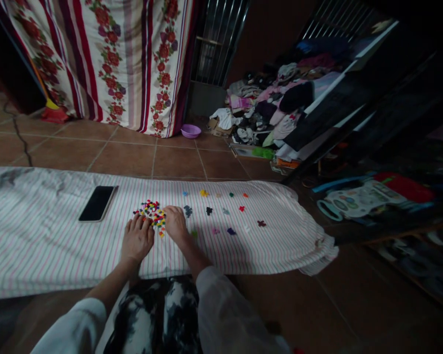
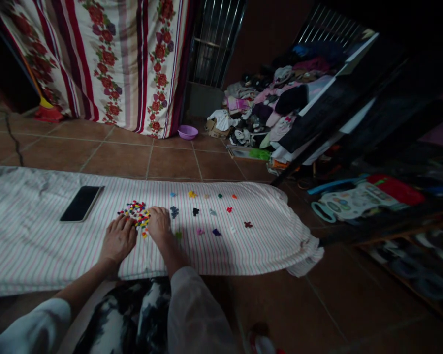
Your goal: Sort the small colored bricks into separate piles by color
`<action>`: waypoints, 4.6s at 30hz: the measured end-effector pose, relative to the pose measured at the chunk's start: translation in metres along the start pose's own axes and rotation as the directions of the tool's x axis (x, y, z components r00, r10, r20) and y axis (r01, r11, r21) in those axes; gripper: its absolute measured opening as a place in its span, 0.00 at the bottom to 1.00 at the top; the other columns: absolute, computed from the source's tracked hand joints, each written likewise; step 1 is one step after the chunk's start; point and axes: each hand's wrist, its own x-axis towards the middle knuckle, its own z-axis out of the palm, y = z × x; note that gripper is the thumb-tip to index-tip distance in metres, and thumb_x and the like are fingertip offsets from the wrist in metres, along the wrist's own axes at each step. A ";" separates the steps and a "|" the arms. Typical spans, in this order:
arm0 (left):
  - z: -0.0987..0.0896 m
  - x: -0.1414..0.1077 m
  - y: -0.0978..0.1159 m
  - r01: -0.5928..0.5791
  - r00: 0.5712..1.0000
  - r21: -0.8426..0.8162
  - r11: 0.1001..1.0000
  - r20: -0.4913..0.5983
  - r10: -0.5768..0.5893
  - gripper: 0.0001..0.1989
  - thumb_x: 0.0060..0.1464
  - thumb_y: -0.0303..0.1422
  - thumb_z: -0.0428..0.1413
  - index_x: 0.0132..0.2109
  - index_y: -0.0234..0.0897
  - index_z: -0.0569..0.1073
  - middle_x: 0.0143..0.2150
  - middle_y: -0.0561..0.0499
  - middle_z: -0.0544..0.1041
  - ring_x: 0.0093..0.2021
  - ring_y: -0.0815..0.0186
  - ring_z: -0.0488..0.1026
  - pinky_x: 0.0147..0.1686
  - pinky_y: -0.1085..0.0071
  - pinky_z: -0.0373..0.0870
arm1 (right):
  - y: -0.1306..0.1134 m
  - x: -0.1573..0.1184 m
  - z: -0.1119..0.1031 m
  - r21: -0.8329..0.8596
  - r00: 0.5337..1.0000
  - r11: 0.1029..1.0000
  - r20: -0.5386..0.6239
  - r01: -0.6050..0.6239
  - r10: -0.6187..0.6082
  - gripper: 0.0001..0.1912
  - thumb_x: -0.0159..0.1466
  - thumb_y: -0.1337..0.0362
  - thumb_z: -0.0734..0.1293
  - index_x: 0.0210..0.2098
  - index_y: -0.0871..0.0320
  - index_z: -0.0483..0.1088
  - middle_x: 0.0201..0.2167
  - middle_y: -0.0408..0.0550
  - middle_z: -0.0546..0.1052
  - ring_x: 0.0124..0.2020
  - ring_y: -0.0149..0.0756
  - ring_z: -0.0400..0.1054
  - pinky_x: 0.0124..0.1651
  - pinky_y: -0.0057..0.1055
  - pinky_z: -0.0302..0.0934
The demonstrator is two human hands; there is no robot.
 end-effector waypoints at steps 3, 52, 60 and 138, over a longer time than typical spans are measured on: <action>0.000 0.000 0.000 0.009 1.000 -0.004 1.000 0.000 -0.009 0.20 0.62 0.36 0.42 0.51 0.33 0.73 0.57 0.37 0.73 0.64 0.50 0.62 0.61 0.50 0.58 | 0.004 0.012 -0.001 -0.023 1.000 1.000 0.007 -0.018 0.018 0.21 0.67 0.75 0.56 0.53 0.56 0.73 0.52 0.50 0.76 0.53 0.38 0.66 0.57 0.34 0.57; 0.010 -0.001 -0.002 -0.036 0.998 0.002 0.999 -0.044 0.036 0.15 0.61 0.35 0.44 0.46 0.34 0.72 0.55 0.38 0.74 0.65 0.50 0.62 0.62 0.50 0.58 | 0.002 0.052 0.022 -0.060 0.994 0.998 0.108 0.031 -0.024 0.19 0.67 0.69 0.60 0.53 0.51 0.73 0.48 0.48 0.76 0.51 0.36 0.66 0.56 0.31 0.53; 0.013 -0.001 -0.004 -0.044 0.997 0.005 0.999 -0.064 0.044 0.15 0.61 0.35 0.45 0.47 0.34 0.72 0.54 0.38 0.74 0.64 0.50 0.63 0.61 0.50 0.59 | 0.002 0.051 0.018 -0.006 0.996 0.999 0.077 0.053 -0.052 0.14 0.65 0.70 0.61 0.45 0.53 0.74 0.44 0.47 0.77 0.49 0.34 0.68 0.56 0.30 0.54; 0.013 -0.002 -0.009 -0.079 0.989 -0.076 0.994 -0.127 0.069 0.17 0.60 0.38 0.45 0.47 0.35 0.71 0.52 0.37 0.74 0.63 0.49 0.62 0.59 0.49 0.60 | 0.124 -0.085 -0.062 0.211 0.802 0.977 -0.580 -0.024 0.145 0.16 0.66 0.65 0.55 0.38 0.56 0.74 0.40 0.53 0.76 0.46 0.39 0.70 0.53 0.41 0.65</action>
